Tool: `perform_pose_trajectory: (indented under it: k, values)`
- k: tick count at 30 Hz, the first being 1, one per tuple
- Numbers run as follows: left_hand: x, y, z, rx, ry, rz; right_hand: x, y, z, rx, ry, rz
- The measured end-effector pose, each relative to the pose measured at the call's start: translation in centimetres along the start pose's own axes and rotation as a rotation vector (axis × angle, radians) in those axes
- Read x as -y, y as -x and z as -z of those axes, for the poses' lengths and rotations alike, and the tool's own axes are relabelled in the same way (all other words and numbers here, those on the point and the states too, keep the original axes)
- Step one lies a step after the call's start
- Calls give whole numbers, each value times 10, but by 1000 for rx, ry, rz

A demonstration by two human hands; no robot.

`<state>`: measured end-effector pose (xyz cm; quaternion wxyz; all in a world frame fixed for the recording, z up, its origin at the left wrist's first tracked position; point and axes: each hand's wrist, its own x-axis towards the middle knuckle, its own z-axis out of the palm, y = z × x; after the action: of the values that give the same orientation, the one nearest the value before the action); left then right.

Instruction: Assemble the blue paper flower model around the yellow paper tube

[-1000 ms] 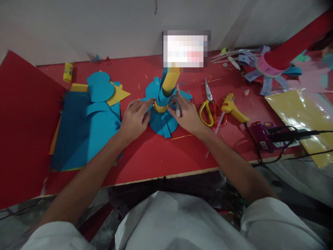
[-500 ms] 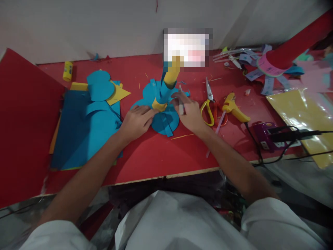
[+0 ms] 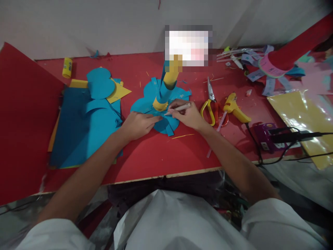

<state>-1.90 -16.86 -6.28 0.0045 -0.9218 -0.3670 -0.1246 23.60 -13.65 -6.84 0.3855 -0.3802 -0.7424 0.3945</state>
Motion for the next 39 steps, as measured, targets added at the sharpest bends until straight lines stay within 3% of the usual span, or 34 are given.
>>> perform_pose_trajectory:
  k: [11,19,22,30,39]
  values:
    - [-1,1,-1,3,-59,13,0,1,3,-36,10,46]
    - [-1,2,2,26,-65,0,2,0,9,-323,82,50]
    - [0,2,2,46,-84,-2,4,0,10,-358,97,58]
    - [0,2,1,39,-59,17,4,3,7,-172,33,183]
    - [2,3,-1,4,-73,-12,6,1,5,-92,6,212]
